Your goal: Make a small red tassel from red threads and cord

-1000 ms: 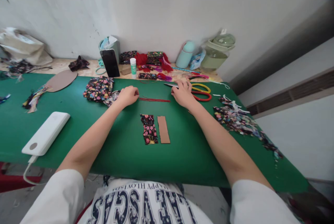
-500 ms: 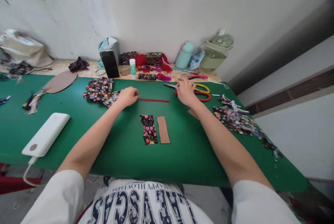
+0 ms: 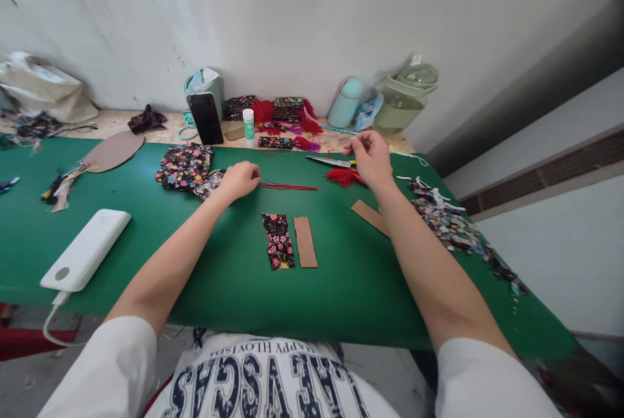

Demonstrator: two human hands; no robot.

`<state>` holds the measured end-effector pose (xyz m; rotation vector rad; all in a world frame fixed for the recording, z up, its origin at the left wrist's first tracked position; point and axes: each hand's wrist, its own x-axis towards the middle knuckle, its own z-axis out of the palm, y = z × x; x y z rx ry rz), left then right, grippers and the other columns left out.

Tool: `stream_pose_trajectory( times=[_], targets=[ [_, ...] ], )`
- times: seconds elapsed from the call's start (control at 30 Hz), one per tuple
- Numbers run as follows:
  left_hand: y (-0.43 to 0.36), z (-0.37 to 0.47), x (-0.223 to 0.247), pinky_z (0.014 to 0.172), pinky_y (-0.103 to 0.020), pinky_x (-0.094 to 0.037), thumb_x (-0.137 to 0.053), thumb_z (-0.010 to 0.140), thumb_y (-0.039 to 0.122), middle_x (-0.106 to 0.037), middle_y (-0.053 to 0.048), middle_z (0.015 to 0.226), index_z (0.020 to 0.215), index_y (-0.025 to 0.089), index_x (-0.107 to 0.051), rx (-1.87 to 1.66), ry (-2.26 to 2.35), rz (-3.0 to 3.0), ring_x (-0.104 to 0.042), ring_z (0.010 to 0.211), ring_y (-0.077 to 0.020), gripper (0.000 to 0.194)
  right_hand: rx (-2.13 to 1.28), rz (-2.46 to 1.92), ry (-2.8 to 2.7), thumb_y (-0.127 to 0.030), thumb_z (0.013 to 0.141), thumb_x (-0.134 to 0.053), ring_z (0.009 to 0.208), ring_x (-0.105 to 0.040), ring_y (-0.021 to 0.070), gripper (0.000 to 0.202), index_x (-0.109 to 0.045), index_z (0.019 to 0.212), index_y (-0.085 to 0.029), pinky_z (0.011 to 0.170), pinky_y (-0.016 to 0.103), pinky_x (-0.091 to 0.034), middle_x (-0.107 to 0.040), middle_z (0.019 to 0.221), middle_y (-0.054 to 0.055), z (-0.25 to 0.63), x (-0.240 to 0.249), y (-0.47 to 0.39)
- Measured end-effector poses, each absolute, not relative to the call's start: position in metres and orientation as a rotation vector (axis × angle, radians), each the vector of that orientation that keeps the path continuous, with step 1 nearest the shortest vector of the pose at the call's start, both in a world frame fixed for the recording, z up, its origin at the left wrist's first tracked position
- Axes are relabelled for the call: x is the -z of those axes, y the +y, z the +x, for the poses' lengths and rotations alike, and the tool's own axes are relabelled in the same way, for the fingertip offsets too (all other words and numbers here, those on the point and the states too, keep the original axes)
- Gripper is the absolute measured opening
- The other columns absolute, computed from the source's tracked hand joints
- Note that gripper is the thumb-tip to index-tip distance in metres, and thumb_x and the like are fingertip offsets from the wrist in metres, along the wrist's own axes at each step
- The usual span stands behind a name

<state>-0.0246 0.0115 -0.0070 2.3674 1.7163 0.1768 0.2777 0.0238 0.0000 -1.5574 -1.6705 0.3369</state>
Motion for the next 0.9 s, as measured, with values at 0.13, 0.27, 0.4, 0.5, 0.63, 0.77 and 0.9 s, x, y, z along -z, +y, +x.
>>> stream_pose_trajectory(
  times=[0.13, 0.27, 0.4, 0.5, 0.63, 0.77, 0.9],
  targets=[
    [0.012, -0.024, 0.008, 0.079, -0.031, -0.047, -0.05, 0.081, 0.022, -0.068, -0.008, 0.095, 0.089, 0.017, -0.068, -0.191, 1.7, 2.382, -0.062, 0.088, -0.0215, 0.02, -0.124, -1.52, -2.021, -0.033, 0.089, -0.047, 0.101, -0.057, 0.0272, 0.02, -0.06, 0.096, -0.019, 0.09, 0.042, -0.044, -0.063, 0.102, 0.013, 0.28, 0.005, 0.021],
    [0.011, -0.024, 0.009, 0.08, -0.032, -0.046, -0.051, 0.082, 0.025, -0.068, -0.009, 0.094, 0.088, 0.017, -0.068, -0.187, 1.689, 2.393, -0.062, 0.088, -0.0225, 0.02, 0.081, -1.624, -2.347, -0.026, 0.081, -0.061, 0.125, -0.039, 0.0373, 0.012, -0.066, 0.087, -0.018, 0.102, 0.054, -0.032, -0.051, 0.128, 0.017, 0.273, 0.022, 0.019],
    [0.011, -0.024, 0.008, 0.079, -0.032, -0.046, -0.051, 0.082, 0.024, -0.068, -0.009, 0.095, 0.089, 0.017, -0.068, -0.196, 1.694, 2.392, -0.062, 0.089, -0.0228, 0.02, 0.104, -1.784, -2.368, -0.025, 0.083, -0.059, 0.133, -0.03, 0.0395, 0.012, -0.067, 0.088, -0.018, 0.103, 0.059, -0.027, -0.039, 0.143, 0.017, 0.266, 0.036, 0.017],
    [0.01, -0.023, 0.008, 0.079, -0.032, -0.046, -0.05, 0.082, 0.024, -0.068, -0.009, 0.095, 0.089, 0.017, -0.068, -0.195, 1.693, 2.394, -0.062, 0.089, -0.0226, 0.02, 0.105, -1.816, -2.358, -0.024, 0.086, -0.053, 0.134, -0.03, 0.0386, 0.015, -0.066, 0.09, -0.018, 0.103, 0.058, -0.026, -0.036, 0.146, 0.017, 0.263, 0.041, 0.015],
    [0.01, -0.022, 0.008, 0.079, -0.032, -0.046, -0.051, 0.082, 0.025, -0.068, -0.009, 0.095, 0.089, 0.017, -0.068, -0.187, 1.679, 2.4, -0.062, 0.088, -0.0224, 0.02, 0.121, -1.782, -2.357, -0.018, 0.087, -0.045, 0.133, -0.032, 0.0382, 0.021, -0.065, 0.092, -0.014, 0.105, 0.06, -0.022, -0.041, 0.144, 0.021, 0.258, 0.043, 0.016],
    [0.01, -0.023, 0.008, 0.079, -0.032, -0.046, -0.049, 0.082, 0.023, -0.068, -0.009, 0.095, 0.089, 0.016, -0.068, -0.212, 1.693, 2.409, -0.062, 0.088, -0.0222, 0.022, 0.033, -1.796, -2.098, -0.022, 0.091, -0.04, 0.122, -0.043, 0.037, 0.025, -0.06, 0.102, -0.014, 0.098, 0.057, -0.032, -0.054, 0.129, 0.021, 0.262, 0.034, 0.023],
    [0.011, -0.023, 0.008, 0.077, -0.031, -0.045, -0.049, 0.082, 0.024, -0.068, -0.009, 0.094, 0.089, 0.017, -0.068, -0.223, 1.694, 2.416, -0.062, 0.088, -0.022, 0.022, -0.049, -1.529, -1.7, -0.036, 0.096, -0.035, 0.095, -0.06, 0.028, 0.028, -0.054, 0.103, -0.018, 0.087, 0.048, -0.045, -0.065, 0.099, 0.015, 0.278, 0.018, 0.031]
  ],
)
